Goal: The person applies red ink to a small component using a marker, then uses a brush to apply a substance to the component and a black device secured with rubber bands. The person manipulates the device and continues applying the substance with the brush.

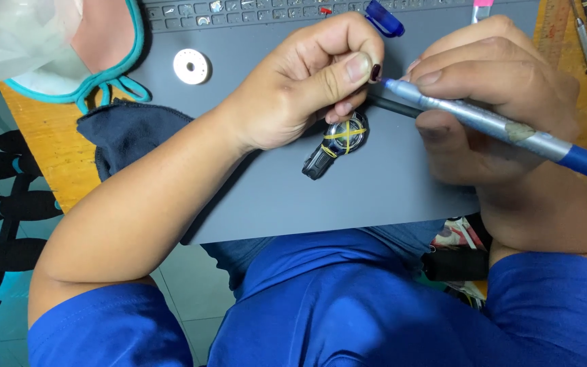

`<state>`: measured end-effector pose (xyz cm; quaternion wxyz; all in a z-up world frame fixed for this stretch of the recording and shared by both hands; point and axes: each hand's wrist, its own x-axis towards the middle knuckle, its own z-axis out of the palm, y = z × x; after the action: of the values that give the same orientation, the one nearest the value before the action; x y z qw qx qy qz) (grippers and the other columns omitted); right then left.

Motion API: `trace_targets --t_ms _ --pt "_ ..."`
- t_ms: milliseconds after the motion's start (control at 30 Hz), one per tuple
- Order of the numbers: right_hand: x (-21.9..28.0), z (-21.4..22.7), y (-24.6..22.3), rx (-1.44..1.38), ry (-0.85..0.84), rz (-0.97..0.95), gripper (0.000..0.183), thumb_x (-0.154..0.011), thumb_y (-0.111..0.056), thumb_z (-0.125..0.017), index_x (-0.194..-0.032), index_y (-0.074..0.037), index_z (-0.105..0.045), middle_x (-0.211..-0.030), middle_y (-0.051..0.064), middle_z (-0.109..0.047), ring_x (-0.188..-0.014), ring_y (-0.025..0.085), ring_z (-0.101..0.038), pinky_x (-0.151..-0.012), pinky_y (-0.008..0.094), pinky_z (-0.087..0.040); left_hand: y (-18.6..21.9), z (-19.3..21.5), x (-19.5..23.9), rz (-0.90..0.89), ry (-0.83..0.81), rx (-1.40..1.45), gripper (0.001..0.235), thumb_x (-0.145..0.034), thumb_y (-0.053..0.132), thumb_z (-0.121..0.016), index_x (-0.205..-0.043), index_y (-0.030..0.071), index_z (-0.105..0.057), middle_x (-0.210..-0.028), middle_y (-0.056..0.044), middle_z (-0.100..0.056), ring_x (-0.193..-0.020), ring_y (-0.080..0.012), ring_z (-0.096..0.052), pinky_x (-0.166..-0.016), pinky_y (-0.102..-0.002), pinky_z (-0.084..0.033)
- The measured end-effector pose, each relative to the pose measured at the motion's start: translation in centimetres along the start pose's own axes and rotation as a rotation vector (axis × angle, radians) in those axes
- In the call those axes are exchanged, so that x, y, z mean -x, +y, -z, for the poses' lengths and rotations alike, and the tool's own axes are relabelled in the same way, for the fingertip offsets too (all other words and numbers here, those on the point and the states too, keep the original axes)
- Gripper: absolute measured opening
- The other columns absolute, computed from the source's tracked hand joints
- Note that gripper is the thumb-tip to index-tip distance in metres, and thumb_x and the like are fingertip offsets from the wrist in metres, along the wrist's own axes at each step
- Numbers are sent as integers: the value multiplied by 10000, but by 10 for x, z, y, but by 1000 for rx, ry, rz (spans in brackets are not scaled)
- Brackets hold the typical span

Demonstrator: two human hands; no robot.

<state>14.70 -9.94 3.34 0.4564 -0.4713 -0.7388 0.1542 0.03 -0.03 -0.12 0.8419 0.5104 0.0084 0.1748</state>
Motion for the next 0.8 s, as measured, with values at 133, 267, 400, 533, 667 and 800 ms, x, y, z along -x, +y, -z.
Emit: trace_targets --t_ms 133,267,400,533,667,800 --pt "3 -1 2 -12 32 -21 191 -837 -100 -442 -820 89 -425 -721 228 -512 -689 361 -554 -664 376 -409 1 0 0 8 -4 -9 171 -863 248 -359 -830 82 -379 -589 -12 -344 -512 -68 -319 -502 -175 -284" --pt "1 -3 -1 13 32 -11 204 -851 -111 -426 -823 91 -423 -717 231 -504 -665 355 -536 -648 388 -406 1 0 0 7 -1 8 186 -859 263 -366 -830 80 -374 -593 -20 -346 -505 -68 -312 -498 -177 -279" --pt "4 -1 3 9 43 -11 211 -849 -121 -433 -832 89 -415 -721 232 -499 -686 364 -545 -663 387 -407 2 -1 0 16 17 16 179 -854 258 -371 -814 84 -377 -595 -9 -344 -513 -62 -321 -500 -166 -280" --pt "1 -1 4 14 19 9 217 -852 -111 -441 -843 104 -418 -738 236 -492 -695 369 -540 -658 392 -415 0 0 0 13 8 31 187 -855 264 -371 -829 78 -376 -594 -20 -338 -508 -73 -310 -492 -175 -275" --pt "3 -2 5 6 21 39 205 -843 -101 -438 -820 102 -421 -716 239 -498 -672 374 -537 -643 392 -412 1 0 0 10 7 2 180 -858 259 -366 -823 83 -377 -596 -7 -331 -515 -67 -320 -502 -170 -281" --pt "3 -2 3 14 22 -13 213 -853 -114 -438 -841 97 -419 -738 230 -487 -696 370 -541 -660 392 -409 0 1 0 3 -7 -4 172 -863 245 -360 -829 77 -380 -590 -10 -333 -509 -69 -318 -498 -174 -273"
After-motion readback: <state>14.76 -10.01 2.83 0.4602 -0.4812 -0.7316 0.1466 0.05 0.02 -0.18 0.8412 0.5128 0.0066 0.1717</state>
